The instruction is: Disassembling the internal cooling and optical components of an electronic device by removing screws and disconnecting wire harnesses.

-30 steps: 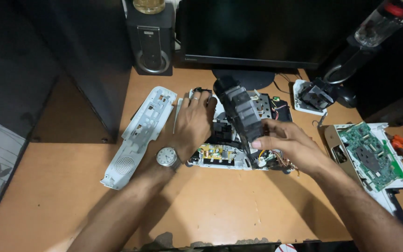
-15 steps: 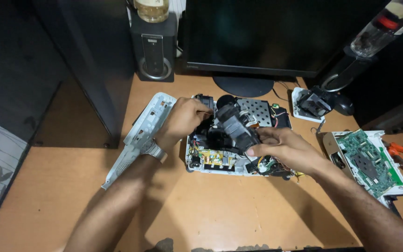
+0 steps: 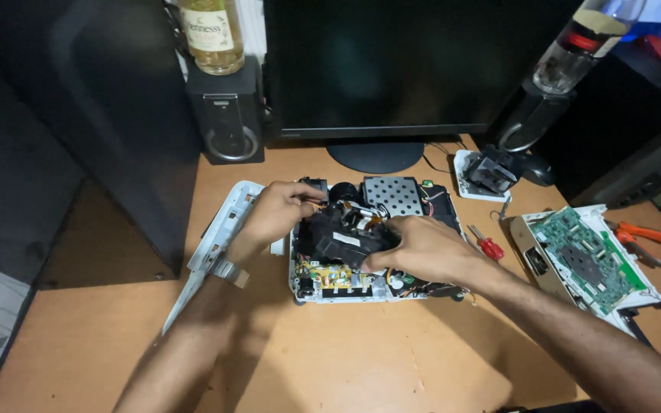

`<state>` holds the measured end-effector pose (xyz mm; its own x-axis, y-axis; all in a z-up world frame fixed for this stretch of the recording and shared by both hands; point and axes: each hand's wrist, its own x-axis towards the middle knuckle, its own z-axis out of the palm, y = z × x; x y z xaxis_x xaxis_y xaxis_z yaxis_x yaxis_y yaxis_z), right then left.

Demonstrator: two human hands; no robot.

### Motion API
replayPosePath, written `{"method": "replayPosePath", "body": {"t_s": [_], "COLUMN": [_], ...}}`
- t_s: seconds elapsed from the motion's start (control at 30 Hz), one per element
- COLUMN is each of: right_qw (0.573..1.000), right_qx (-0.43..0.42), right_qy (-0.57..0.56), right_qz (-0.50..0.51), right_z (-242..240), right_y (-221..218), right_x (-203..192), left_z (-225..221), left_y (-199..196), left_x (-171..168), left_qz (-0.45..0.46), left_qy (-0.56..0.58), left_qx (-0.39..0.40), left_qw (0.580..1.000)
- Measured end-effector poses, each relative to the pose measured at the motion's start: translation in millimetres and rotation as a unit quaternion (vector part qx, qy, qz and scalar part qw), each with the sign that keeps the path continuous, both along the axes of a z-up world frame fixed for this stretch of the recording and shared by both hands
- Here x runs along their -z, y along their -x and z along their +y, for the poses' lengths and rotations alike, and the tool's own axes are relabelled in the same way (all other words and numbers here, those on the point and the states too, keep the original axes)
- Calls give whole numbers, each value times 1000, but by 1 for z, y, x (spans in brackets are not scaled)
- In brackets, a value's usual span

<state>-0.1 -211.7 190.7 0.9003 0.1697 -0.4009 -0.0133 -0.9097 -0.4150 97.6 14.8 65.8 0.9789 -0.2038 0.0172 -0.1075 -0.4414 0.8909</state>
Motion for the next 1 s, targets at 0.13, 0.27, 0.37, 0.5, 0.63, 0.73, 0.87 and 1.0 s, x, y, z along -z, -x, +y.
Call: {"method": "replayPosePath", "body": {"t_s": [0.13, 0.27, 0.37, 0.5, 0.63, 0.73, 0.87, 1.0], "right_qw": [999, 1000, 996, 992, 987, 981, 973, 972], "right_qx": [-20, -12, -56, -84, -92, -98, -113, -107], "right_qy": [26, 20, 42, 45, 47, 55, 67, 53], "right_qz": [7, -10, -54, -79, -123, -161, -187, -201], "right_z": [1, -3, -11, -19, -23, -26, -28, -25], "right_y": [-6, -18, -27, -27, -27, -30, -33, -31], "right_x": [4, 14, 27, 54, 74, 89, 104, 99], "left_z": [-5, -3, -4, -7, -18, -13, -27, -29], "left_y": [10, 7, 6, 18, 32, 34, 72, 85], "left_x": [-5, 4, 9, -1, -5, 2, -40, -44], "left_qz": [31, 48, 64, 66, 29, -61, -90, -106], "left_qy": [11, 25, 69, 52, 39, -48, -208, -283], "left_qx": [-12, -16, -29, -27, -13, 26, 40, 104], "left_qw": [999, 998, 995, 996, 999, 997, 973, 947]}}
